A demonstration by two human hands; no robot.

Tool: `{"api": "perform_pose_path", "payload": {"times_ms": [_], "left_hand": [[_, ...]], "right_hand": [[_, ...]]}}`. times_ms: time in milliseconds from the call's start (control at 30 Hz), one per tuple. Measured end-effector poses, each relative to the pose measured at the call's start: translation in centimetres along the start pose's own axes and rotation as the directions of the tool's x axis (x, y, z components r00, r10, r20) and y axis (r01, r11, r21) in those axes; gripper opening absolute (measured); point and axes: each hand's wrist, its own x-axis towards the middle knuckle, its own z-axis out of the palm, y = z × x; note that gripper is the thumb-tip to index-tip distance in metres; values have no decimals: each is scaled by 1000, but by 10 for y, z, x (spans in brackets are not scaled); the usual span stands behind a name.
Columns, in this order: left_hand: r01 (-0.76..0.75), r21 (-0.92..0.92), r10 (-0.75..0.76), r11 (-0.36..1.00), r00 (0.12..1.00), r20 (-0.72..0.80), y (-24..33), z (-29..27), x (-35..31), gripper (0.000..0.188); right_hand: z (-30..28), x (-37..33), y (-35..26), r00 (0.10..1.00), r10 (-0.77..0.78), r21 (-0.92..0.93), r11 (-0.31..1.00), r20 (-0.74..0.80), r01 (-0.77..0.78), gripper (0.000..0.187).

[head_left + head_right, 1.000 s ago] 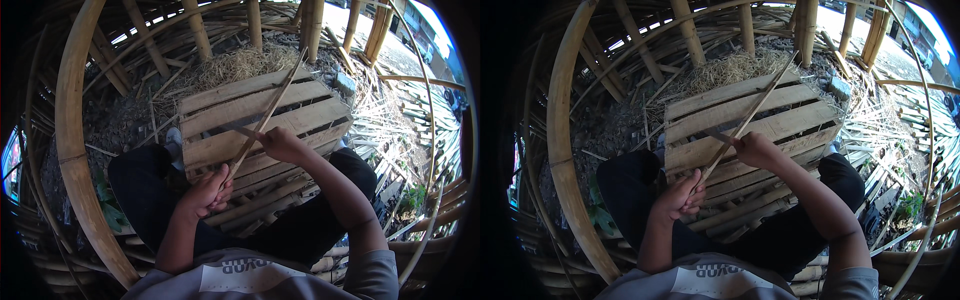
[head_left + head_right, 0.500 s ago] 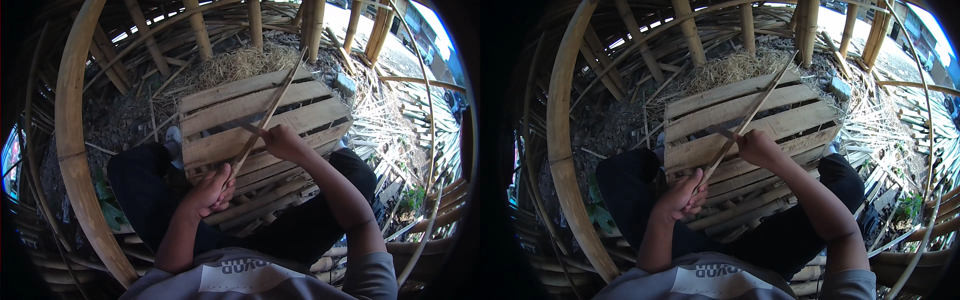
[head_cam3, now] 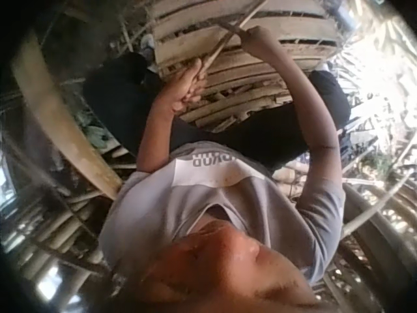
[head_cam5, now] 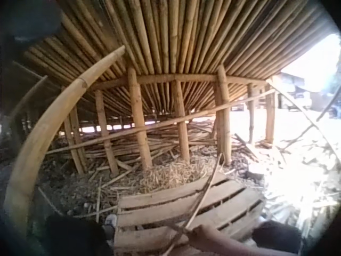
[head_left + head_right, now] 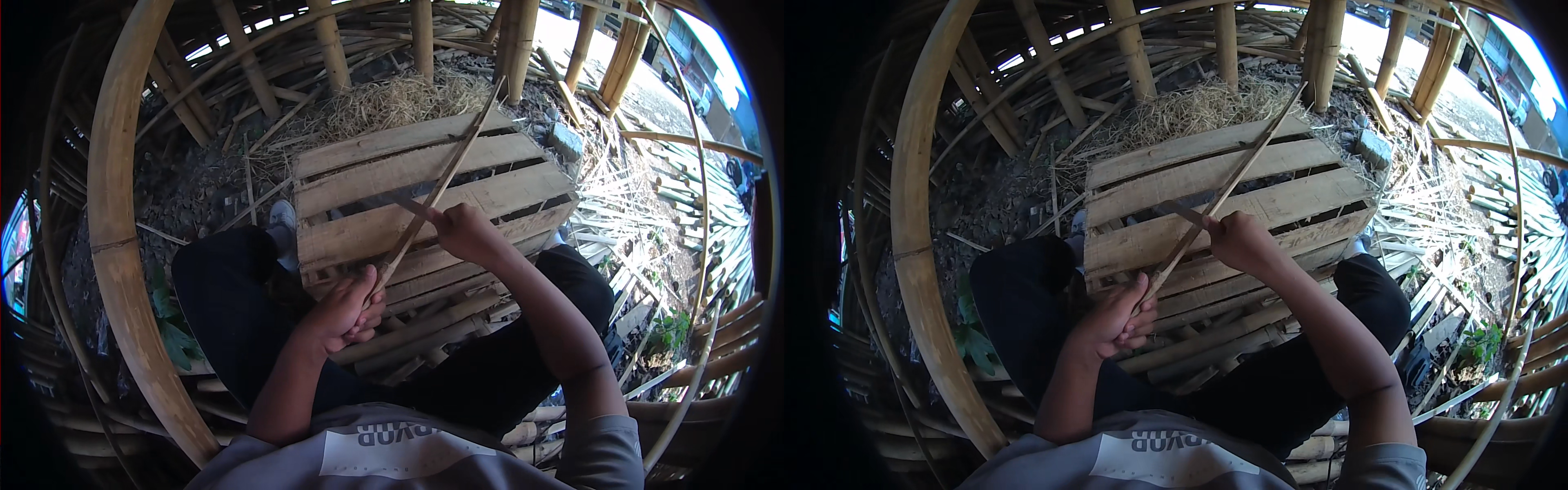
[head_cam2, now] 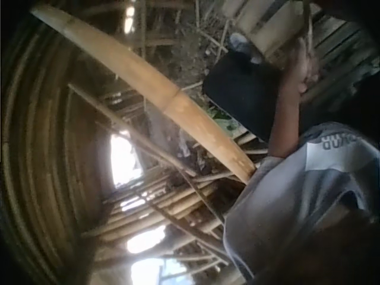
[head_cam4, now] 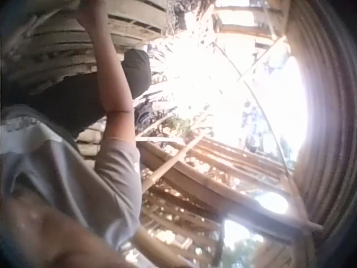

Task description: The person uses a knife to shave and sharpen a thin bamboo stick, repeatedly rotating it and scraping along its length to form a tapered point. The work is done over a wooden crate in a partially covered outdoor area.

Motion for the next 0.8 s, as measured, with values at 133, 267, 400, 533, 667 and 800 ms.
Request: {"api": "perform_pose_path", "payload": {"times_ms": [133, 267, 400, 533, 667, 800], "left_hand": [[17, 0, -17, 1000, 999, -33, 2, 0, 1, 48], [47, -135, -40, 990, 998, 53, -1, -4, 1, 46], [133, -344, -66, 930, 978, 200, 0, -12, 2, 43], [239, -492, -88, 837, 947, 310, -8, -17, 7, 42], [255, -511, -80, 821, 938, 339, -5, -19, 8, 43], [272, -527, -114, 805, 943, 312, -11, -19, 6, 43]], "right_hand": [[33, -26, -16, 937, -329, 131, 930, -119, 343, 44], [-1, -3, -7, 997, -14, 34, 999, -75, 17, 49], [19, -17, -13, 959, -229, -7, 973, -166, 231, 53], [-2, 6, -3, 981, -70, -45, 997, -182, 63, 49], [10, -12, -14, 989, -131, -39, 991, -66, 129, 46], [-1, 4, -11, 996, -82, -123, 989, -21, 79, 44]]}}
